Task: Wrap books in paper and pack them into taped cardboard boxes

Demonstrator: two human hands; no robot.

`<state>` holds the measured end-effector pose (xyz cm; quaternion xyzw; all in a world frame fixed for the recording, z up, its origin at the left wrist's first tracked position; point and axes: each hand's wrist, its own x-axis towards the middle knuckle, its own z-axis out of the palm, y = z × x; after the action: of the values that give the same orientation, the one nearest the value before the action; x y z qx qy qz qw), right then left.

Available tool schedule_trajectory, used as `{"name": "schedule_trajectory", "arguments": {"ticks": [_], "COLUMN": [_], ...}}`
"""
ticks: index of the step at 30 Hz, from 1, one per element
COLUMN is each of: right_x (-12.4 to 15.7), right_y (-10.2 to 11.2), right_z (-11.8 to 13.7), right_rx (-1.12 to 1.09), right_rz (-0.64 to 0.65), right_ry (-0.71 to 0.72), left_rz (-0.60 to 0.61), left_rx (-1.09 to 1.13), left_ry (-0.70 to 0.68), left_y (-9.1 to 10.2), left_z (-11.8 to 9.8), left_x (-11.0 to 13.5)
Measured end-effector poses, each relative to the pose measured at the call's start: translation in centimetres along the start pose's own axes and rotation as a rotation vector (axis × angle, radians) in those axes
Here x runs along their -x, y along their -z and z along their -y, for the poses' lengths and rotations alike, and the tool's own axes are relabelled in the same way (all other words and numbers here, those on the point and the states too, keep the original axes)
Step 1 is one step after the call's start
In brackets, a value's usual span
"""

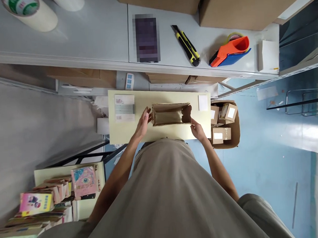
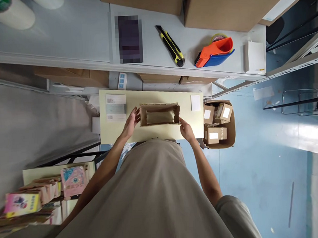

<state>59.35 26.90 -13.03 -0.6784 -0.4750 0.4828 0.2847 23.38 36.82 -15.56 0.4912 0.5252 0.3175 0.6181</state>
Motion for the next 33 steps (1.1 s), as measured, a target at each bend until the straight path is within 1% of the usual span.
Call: {"name": "schedule_trajectory", "arguments": {"ticks": [3,5,7,9,11,13,16,18,20,22,28,33], "right_x": [-0.9,-1.6,-2.2,-2.5,-2.4,-2.1,-1.5,-1.1,-0.8,-0.7,-1.9,-2.0], "right_y": [1.2,1.3,0.9,0.0,-1.0,-1.8,-2.3,-2.2,-2.1,-2.1,-3.7,-4.3], "right_z": [0.6,1.3,2.2,3.0,3.6,3.9,3.9,3.9,3.9,3.8,3.2,3.1], "right_rx": [-0.190,-0.317,-0.380,-0.398,-0.401,-0.403,-0.394,-0.403,-0.409,-0.373,-0.174,-0.123], "right_rz": [-0.098,-0.114,-0.095,-0.094,-0.112,-0.124,-0.124,-0.093,-0.062,-0.063,-0.178,-0.193], "right_ry": [-0.096,-0.156,-0.171,-0.148,-0.108,-0.087,-0.105,-0.103,-0.096,-0.101,-0.175,-0.144], "left_rz": [-0.004,0.019,0.006,-0.037,-0.095,-0.146,-0.212,-0.238,-0.241,-0.232,-0.173,-0.132], "left_rx": [0.054,0.056,0.059,0.023,-0.031,-0.054,-0.055,-0.076,-0.094,-0.100,-0.131,-0.176], "left_ry": [0.070,0.099,0.100,0.061,0.015,0.006,0.056,0.082,0.082,0.065,0.071,0.073], "left_y": [0.1,0.0,-0.1,-0.3,-0.4,-0.4,0.1,0.4,0.8,1.1,1.2,1.4], "left_z": [0.1,-0.3,-0.8,-1.2,-1.3,-0.9,0.0,0.5,0.6,0.3,-0.3,-0.5], "left_x": [0.0,0.0,0.0,0.0,0.0,0.0,-0.2,-0.3,-0.3,-0.2,-0.7,-1.5]}}
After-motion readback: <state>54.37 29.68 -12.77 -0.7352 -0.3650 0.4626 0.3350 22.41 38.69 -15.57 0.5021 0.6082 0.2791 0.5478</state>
